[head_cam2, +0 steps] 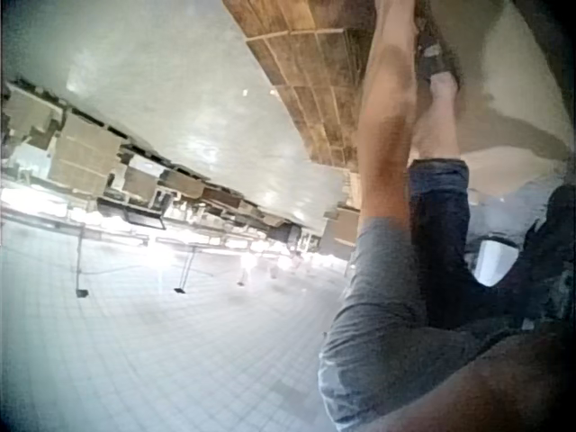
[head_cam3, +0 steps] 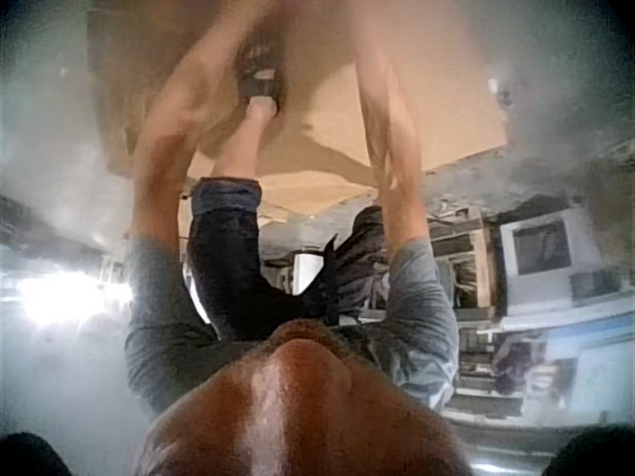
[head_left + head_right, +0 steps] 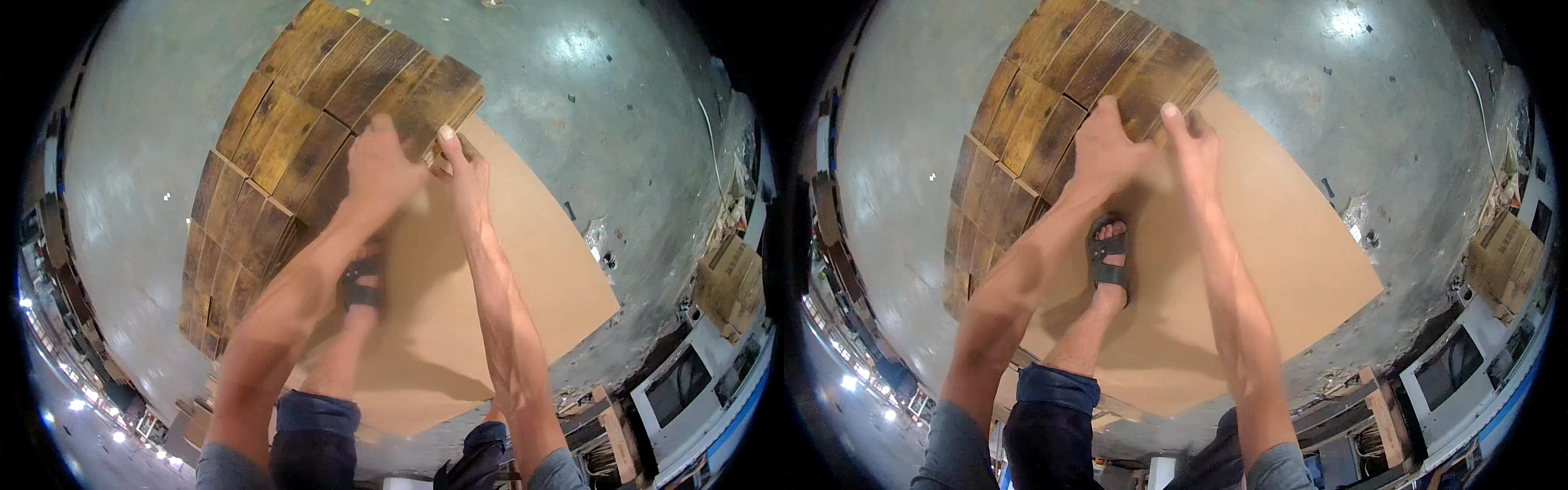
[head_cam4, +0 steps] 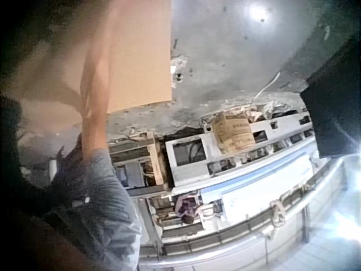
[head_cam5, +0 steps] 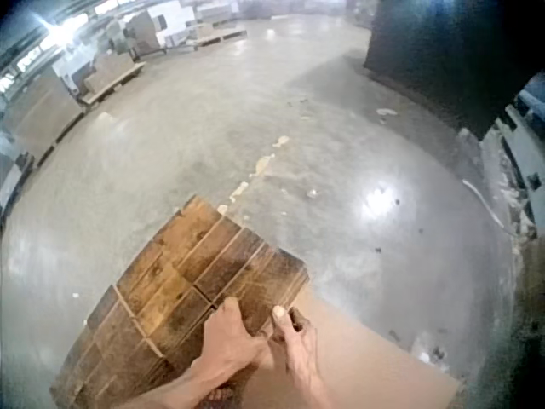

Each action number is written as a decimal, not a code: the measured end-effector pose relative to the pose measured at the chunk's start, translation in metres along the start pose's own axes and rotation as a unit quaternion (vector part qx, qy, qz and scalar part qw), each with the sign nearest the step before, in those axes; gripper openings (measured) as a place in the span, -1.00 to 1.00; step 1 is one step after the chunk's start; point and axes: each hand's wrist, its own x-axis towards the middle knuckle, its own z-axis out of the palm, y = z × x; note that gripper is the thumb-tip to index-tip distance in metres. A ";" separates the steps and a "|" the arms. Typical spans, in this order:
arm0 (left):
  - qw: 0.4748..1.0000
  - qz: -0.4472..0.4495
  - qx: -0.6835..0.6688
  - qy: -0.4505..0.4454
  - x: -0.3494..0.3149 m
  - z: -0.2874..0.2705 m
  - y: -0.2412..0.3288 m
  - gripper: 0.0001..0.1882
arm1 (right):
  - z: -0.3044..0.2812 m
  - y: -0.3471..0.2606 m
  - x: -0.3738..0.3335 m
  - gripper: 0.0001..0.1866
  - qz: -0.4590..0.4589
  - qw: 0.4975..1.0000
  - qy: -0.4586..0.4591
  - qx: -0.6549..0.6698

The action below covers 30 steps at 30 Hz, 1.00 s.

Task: The person picks up wood blocks from a worktable and stacks them in rows on a cardboard sheet on the factory floor.

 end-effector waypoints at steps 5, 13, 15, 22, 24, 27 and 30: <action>0.988 -0.040 -0.125 0.076 -0.045 -0.071 -0.005 -0.39 | 0.007 -0.003 -0.005 -0.47 -0.045 0.996 -0.024 -0.074; 0.984 -0.111 -0.140 0.026 -0.115 -0.110 -0.045 -0.37 | 0.005 0.015 0.008 -0.28 -0.071 0.962 0.009 -0.263; 0.980 -0.122 -0.158 0.027 -0.133 -0.109 -0.046 -0.37 | 0.017 0.011 -0.021 -0.17 -0.077 0.968 0.049 -0.235; 0.997 -0.041 -0.003 -0.065 -0.225 -0.055 -0.045 -0.31 | 0.003 -0.005 -0.182 -0.17 0.167 0.966 -0.067 0.186; 0.992 -0.067 -0.007 -0.102 -0.248 -0.049 -0.046 -0.26 | 0.004 0.002 -0.206 -0.24 0.190 0.961 -0.039 0.199; 0.987 -0.073 -0.119 -0.081 -0.267 -0.047 -0.049 -0.27 | -0.006 0.028 -0.219 -0.31 0.238 0.949 -0.029 0.206; 0.884 -0.268 -0.376 -0.076 -0.265 -0.035 -0.070 -0.32 | -0.010 0.057 -0.193 -0.30 0.245 0.947 -0.068 0.195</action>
